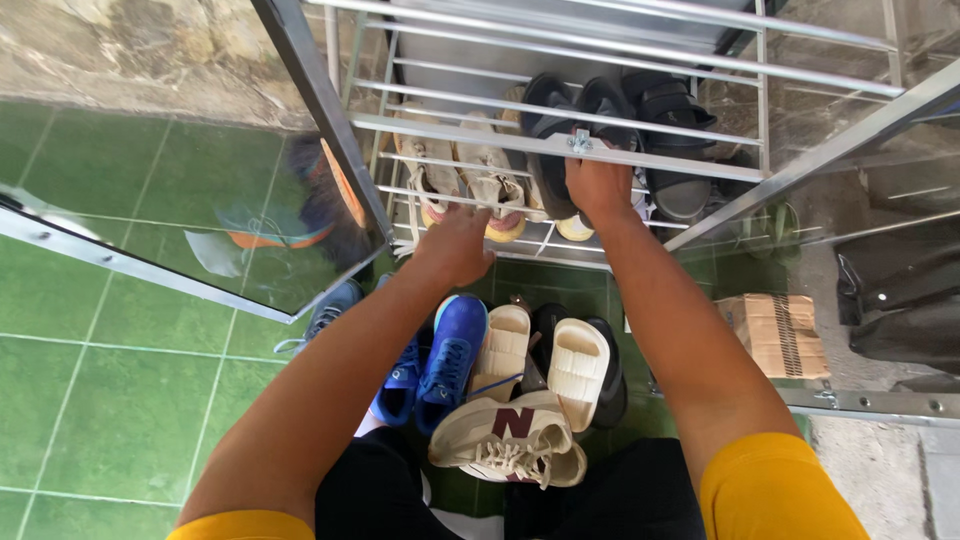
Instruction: The person removes multiple pairs of shoes from a metal shoe rack and places them on the floor. They then use a small brush to sweep the empty shelves and brush the soles of the shoes.
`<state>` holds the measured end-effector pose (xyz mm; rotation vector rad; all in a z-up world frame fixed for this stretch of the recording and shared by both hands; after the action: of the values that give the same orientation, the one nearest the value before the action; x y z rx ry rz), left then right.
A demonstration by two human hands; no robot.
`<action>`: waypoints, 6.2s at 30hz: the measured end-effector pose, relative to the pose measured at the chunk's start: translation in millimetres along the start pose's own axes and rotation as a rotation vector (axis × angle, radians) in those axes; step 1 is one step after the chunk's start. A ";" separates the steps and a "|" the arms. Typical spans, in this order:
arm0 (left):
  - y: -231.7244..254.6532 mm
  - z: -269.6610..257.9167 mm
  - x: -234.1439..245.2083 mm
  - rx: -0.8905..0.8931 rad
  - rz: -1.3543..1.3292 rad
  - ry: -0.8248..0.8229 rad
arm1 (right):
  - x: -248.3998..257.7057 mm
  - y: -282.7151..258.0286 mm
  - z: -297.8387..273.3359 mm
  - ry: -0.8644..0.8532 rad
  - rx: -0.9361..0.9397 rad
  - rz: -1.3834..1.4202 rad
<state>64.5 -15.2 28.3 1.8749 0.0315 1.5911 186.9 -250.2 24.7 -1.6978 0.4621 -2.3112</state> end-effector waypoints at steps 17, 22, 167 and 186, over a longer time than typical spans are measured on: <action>14.4 -14.9 -7.7 0.288 0.125 -0.316 | 71.0 21.5 -253.9 -0.122 0.214 0.176; 14.7 -22.6 -28.7 0.241 0.174 -0.357 | 89.0 38.5 -307.8 -0.286 0.156 0.287; 54.0 33.0 -1.3 0.312 -0.884 -0.027 | 167.4 189.2 -253.5 -0.599 -0.584 1.860; 48.7 28.3 -3.7 0.271 -0.984 0.009 | 197.6 168.6 -265.4 -0.483 -0.649 1.747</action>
<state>69.6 -67.7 48.3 1.6107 1.0446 0.9157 -124.9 -449.0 60.0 -0.9779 1.7131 -0.4788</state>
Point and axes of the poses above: each hand's wrist, its own z-axis towards the middle knuckle, its own x-axis out of the back of the hand, y = z × x, the point moved 3 cm from there along z, towards the middle knuckle, and after that the axes turned 13 degrees about -x, right-handed, at the moved point
